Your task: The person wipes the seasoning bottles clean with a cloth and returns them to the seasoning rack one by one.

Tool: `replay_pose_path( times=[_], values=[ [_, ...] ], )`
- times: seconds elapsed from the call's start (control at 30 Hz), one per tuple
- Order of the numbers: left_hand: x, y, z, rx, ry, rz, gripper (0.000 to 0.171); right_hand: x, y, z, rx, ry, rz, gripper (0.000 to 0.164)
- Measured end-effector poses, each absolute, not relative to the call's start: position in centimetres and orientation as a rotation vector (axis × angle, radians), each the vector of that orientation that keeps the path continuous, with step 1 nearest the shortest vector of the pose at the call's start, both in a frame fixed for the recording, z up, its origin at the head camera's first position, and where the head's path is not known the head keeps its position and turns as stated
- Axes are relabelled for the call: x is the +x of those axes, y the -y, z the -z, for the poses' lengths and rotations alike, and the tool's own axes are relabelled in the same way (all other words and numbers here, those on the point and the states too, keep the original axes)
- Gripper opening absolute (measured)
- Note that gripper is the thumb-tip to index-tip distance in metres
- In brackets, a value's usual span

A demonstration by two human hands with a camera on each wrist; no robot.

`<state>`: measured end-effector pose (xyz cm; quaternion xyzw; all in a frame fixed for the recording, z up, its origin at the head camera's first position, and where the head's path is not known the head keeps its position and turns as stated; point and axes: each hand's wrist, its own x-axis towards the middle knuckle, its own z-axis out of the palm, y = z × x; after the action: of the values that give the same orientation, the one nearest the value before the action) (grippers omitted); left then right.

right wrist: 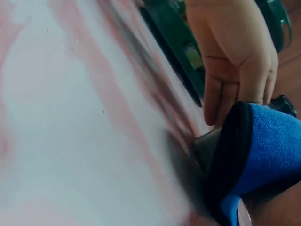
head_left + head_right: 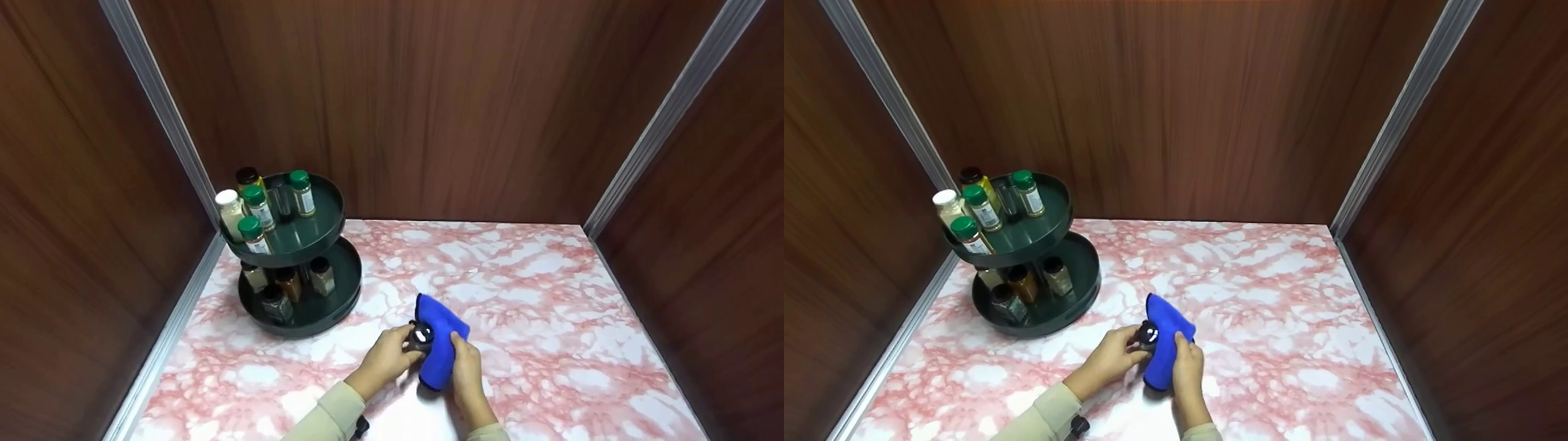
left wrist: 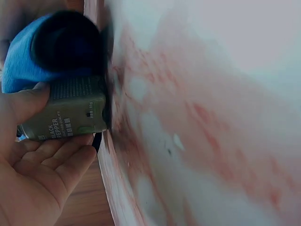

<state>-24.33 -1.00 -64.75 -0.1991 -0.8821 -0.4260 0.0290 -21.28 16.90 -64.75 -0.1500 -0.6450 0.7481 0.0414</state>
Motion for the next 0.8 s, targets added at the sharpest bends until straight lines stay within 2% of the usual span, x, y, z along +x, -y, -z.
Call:
replay_pose_path(
  times=[0.2,0.3,0.43,0.5,0.63,0.8],
  values=[
    [-24.0,0.6,64.7,-0.454,2.748,1.293,0.044,-20.3,-17.9,63.6,-0.501,1.957,-2.298,0.044],
    [-23.9,0.4,64.8,-0.402,2.769,1.298,0.056,-20.1,-18.1,63.1,-0.504,1.943,-2.291,0.044],
    [-24.6,0.8,64.6,-0.541,2.798,1.425,0.080,-20.0,-18.5,62.8,-0.524,1.911,-2.273,0.043],
    [-25.1,1.3,64.1,-0.672,2.820,1.478,0.085,-19.9,-18.7,62.6,-0.529,1.882,-2.277,0.043],
    [-26.5,2.1,63.1,-0.938,2.837,1.445,0.077,-19.9,-18.9,62.2,-0.491,1.831,-2.304,0.045],
    [-27.5,2.3,62.4,-1.021,2.850,1.339,0.063,-19.7,-18.9,61.8,-0.484,1.794,-2.323,0.044]
  ],
)
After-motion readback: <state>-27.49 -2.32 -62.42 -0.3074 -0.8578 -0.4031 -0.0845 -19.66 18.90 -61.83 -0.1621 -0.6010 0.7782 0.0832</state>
